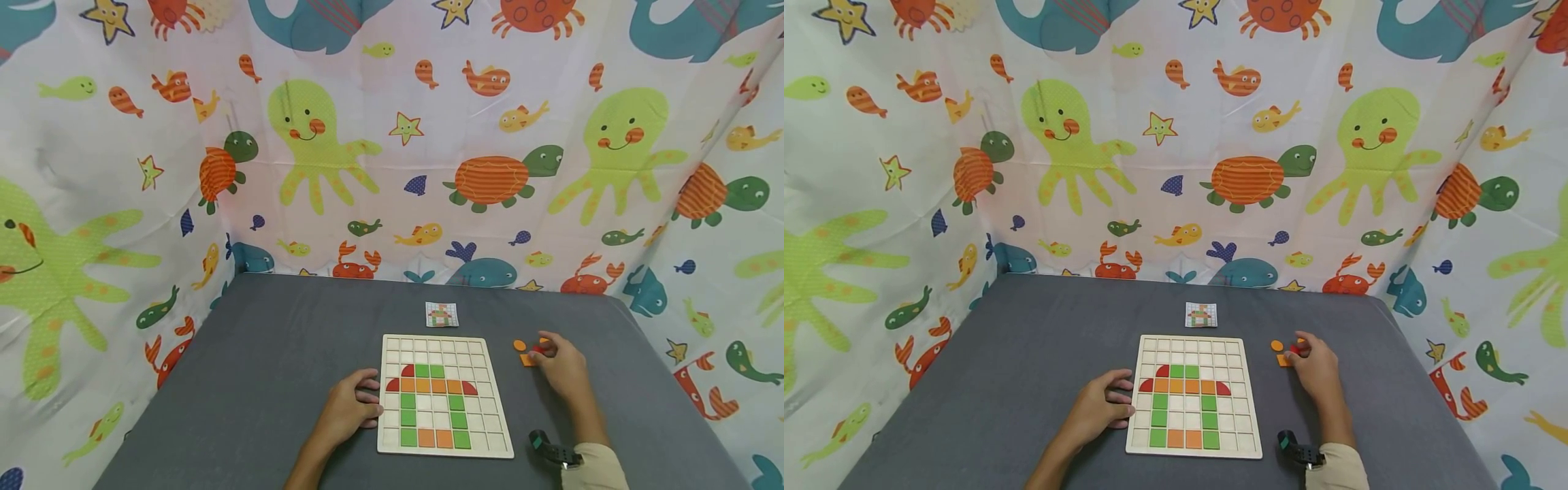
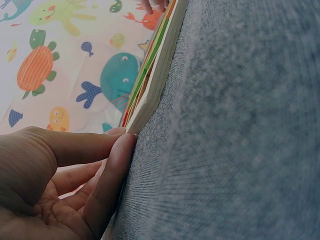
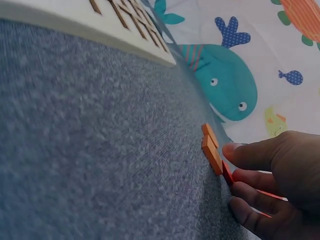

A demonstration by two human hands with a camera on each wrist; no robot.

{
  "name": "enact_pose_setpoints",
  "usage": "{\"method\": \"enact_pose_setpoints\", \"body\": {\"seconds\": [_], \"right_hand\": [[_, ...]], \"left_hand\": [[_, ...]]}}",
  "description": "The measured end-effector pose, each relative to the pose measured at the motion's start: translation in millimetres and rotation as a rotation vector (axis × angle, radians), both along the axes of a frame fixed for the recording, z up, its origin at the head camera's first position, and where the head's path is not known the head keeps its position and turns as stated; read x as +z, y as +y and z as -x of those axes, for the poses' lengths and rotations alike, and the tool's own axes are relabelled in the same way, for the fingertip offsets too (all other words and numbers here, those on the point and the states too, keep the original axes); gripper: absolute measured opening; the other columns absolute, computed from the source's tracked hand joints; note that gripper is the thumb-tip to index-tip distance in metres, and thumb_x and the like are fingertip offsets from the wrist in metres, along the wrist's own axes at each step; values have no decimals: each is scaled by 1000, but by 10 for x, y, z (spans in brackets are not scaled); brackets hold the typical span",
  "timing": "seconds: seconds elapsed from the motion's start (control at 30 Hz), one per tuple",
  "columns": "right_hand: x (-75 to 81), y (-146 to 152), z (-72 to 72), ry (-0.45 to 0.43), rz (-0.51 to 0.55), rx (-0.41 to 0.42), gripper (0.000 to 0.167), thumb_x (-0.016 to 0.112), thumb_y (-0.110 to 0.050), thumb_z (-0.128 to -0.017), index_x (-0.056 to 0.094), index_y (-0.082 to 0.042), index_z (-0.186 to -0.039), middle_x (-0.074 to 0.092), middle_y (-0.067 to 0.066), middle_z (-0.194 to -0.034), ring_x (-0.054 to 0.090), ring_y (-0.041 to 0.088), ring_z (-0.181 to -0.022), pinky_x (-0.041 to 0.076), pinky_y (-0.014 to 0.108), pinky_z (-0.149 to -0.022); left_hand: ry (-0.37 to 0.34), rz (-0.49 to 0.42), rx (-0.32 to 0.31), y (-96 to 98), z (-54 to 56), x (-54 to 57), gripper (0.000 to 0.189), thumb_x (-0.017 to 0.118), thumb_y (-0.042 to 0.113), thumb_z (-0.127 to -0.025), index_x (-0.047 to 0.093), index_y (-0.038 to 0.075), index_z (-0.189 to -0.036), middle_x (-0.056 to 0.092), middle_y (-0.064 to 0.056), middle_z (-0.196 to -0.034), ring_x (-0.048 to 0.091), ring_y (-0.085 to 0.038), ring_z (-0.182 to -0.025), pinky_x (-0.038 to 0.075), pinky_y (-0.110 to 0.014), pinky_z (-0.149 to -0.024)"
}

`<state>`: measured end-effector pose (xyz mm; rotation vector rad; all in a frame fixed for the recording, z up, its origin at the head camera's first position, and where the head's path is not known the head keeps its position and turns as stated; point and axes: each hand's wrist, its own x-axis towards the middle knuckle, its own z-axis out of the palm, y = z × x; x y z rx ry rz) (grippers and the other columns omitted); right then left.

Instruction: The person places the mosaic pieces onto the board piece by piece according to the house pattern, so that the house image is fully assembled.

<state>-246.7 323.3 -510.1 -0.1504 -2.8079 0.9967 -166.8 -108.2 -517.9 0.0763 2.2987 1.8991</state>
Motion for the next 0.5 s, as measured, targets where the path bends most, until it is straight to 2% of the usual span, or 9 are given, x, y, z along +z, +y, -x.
{"method": "enact_pose_setpoints", "body": {"seconds": [0.3,0.5], "right_hand": [[2,2,88,-3,-39,2,50,76,-13,-97,59,10,-138,69,28,-115,67,42,-102,55,60,-87],[5,9,141,-20,-53,-6,49,77,-12,-96,60,11,-136,69,28,-113,68,42,-102,56,59,-87]], "left_hand": [[2,0,0,-7,-7,7,67,80,-12,-80,59,-5,-143,67,-21,-123,71,-23,-95,66,-38,-62],[0,-2,-1,-5,-7,12,67,80,-11,-80,59,-4,-143,68,-19,-123,72,-24,-95,66,-38,-62]]}}
